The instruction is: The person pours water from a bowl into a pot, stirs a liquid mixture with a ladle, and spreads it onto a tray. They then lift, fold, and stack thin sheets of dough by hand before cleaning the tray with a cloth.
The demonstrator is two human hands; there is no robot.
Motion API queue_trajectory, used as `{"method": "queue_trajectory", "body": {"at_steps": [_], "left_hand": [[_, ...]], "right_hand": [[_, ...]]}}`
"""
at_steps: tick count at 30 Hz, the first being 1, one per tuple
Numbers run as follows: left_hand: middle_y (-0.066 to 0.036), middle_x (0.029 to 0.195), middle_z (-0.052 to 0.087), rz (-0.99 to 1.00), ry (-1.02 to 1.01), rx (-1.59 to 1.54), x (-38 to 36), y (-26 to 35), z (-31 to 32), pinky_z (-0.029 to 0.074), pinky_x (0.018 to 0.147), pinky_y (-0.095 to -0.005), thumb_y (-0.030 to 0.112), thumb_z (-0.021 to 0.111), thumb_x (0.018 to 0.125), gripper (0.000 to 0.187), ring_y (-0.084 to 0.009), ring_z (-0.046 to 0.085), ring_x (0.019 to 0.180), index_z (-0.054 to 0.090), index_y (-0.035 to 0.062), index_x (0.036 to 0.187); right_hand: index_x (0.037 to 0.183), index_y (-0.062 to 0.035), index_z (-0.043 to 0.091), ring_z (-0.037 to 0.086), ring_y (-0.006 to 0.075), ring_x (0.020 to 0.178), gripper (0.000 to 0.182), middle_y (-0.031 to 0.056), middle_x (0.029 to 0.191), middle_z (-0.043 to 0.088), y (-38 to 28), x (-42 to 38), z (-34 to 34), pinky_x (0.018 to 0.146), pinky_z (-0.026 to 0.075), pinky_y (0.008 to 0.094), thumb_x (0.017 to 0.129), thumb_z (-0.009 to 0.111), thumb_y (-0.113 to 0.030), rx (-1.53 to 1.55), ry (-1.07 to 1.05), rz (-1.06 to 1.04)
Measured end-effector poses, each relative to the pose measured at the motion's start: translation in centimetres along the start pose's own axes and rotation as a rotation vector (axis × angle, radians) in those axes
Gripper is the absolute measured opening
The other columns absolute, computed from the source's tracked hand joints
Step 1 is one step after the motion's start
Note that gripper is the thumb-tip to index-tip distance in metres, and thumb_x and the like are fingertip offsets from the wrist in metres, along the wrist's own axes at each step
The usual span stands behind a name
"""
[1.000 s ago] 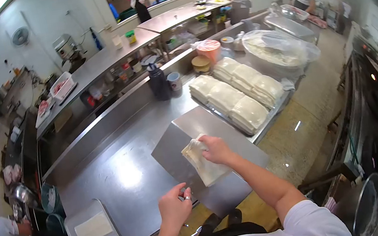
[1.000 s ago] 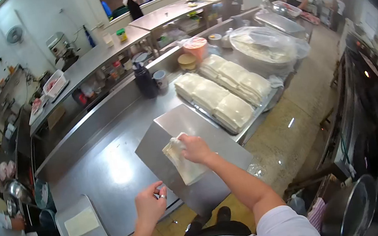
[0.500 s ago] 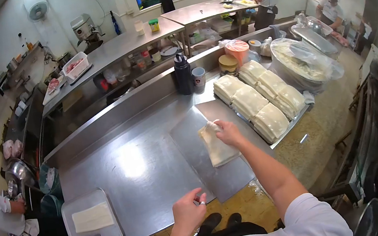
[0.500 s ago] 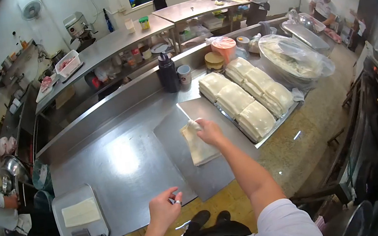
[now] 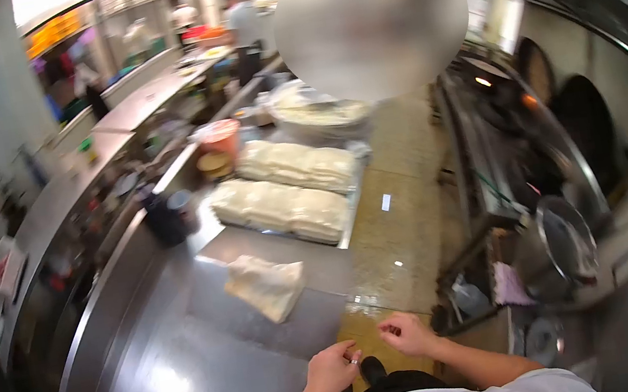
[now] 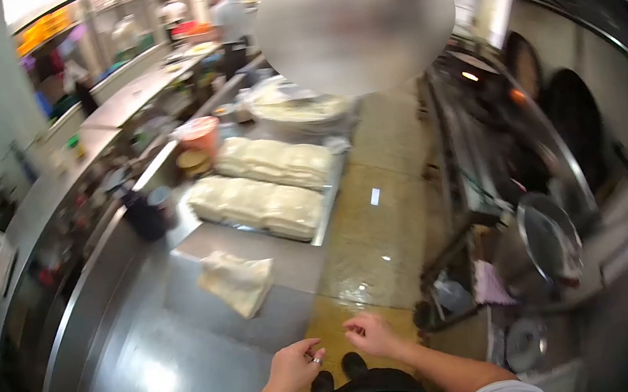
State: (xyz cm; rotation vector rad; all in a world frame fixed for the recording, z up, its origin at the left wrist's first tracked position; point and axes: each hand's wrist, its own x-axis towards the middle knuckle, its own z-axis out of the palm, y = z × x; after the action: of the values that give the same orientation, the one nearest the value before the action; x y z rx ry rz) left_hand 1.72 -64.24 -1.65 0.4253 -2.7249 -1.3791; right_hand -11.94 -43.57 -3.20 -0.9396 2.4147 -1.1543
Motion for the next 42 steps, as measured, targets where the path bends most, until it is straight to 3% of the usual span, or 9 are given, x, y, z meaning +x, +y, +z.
{"method": "queue_trajectory", "body": {"at_steps": [4, 12, 16, 19, 26, 32, 37, 42], "left_hand": [[-0.010, 0.088, 0.078, 0.259, -0.292, 0.054, 1.4, 3.1, 4.0, 0.060, 0.074, -0.0384, 0.032, 0.079, 0.089, 0.035, -0.0266, 0.076, 0.077, 0.077, 0.0102, 0.116], [-0.012, 0.088, 0.078, 0.547, -0.616, 0.111, -0.4, 11.7, 12.0, 0.061, 0.071, -0.0423, 0.033, 0.075, 0.091, 0.032, -0.0293, 0.076, 0.075, 0.079, 0.0107, 0.114], [-0.013, 0.086, 0.077, 0.698, -0.728, 0.154, -4.6, 16.0, 16.9, 0.060, 0.068, -0.0396, 0.028, 0.076, 0.090, 0.030, -0.0280, 0.076, 0.073, 0.078, 0.0084, 0.113], [-0.013, 0.084, 0.077, 0.752, -0.835, 0.152, -9.3, 19.4, 20.3, 0.060, 0.068, -0.0394, 0.027, 0.076, 0.091, 0.030, -0.0269, 0.075, 0.071, 0.078, 0.0079, 0.113], [-0.017, 0.091, 0.077, 0.790, -1.057, 0.109, -20.6, 21.3, 27.1, 0.058, 0.066, -0.0349, 0.020, 0.078, 0.091, 0.031, -0.0205, 0.072, 0.068, 0.076, 0.0027, 0.117], [-0.015, 0.105, 0.076, 0.883, -1.117, 0.165, -28.3, 22.2, 32.2, 0.060, 0.073, -0.0385, 0.025, 0.077, 0.093, 0.032, -0.0252, 0.074, 0.077, 0.075, 0.0041, 0.117], [-0.016, 0.114, 0.074, 1.132, -1.184, 0.225, -33.8, 23.9, 35.4, 0.059, 0.084, -0.0444, 0.027, 0.076, 0.091, 0.032, -0.0354, 0.073, 0.095, 0.075, 0.0053, 0.115], [-0.020, 0.119, 0.072, 1.296, -1.305, 0.275, -35.6, 23.2, 40.5, 0.056, 0.094, -0.0469, 0.029, 0.076, 0.090, 0.037, -0.0407, 0.068, 0.110, 0.073, 0.0048, 0.118]], "right_hand": [[0.104, -0.0017, 0.076, 0.072, 0.0293, 0.078, 0.022, 0.0150, 0.089, 0.072, 0.5, -9.9, -2.2, 0.074, 0.058, 0.0378, 0.089, 0.073, -0.017, -0.038, 0.241, 0.160], [0.109, -0.0009, 0.073, 0.072, 0.0328, 0.087, 0.022, 0.0160, 0.097, 0.072, -1.7, -22.0, -3.0, 0.078, 0.057, 0.0404, 0.092, 0.072, -0.016, -0.028, 0.574, 0.349], [0.108, -0.0016, 0.073, 0.071, 0.0346, 0.088, 0.022, 0.0154, 0.097, 0.071, -2.3, -30.0, -3.3, 0.076, 0.056, 0.0432, 0.092, 0.071, -0.016, -0.043, 0.765, 0.424], [0.109, -0.0025, 0.073, 0.070, 0.0379, 0.094, 0.022, 0.0179, 0.100, 0.072, -2.4, -37.3, -2.7, 0.082, 0.055, 0.0471, 0.093, 0.067, -0.018, 0.019, 0.852, 0.544], [0.108, -0.0029, 0.073, 0.071, 0.0358, 0.088, 0.022, 0.0152, 0.097, 0.072, -1.7, -51.2, 0.1, 0.078, 0.057, 0.0442, 0.091, 0.070, -0.016, -0.068, 0.994, 0.665], [0.109, -0.0040, 0.073, 0.070, 0.0360, 0.090, 0.022, 0.0159, 0.097, 0.071, -1.9, -60.6, 3.2, 0.078, 0.057, 0.0442, 0.091, 0.069, -0.015, -0.072, 1.037, 0.720], [0.109, -0.0041, 0.072, 0.068, 0.0390, 0.096, 0.023, 0.0176, 0.102, 0.070, -4.1, -65.8, 5.3, 0.085, 0.056, 0.0471, 0.091, 0.065, -0.017, 0.022, 1.120, 0.839], [0.114, -0.0038, 0.072, 0.068, 0.0397, 0.101, 0.030, 0.0188, 0.107, 0.069, -4.2, -68.4, 8.4, 0.090, 0.055, 0.0476, 0.089, 0.064, -0.020, -0.014, 1.172, 1.081]]}}
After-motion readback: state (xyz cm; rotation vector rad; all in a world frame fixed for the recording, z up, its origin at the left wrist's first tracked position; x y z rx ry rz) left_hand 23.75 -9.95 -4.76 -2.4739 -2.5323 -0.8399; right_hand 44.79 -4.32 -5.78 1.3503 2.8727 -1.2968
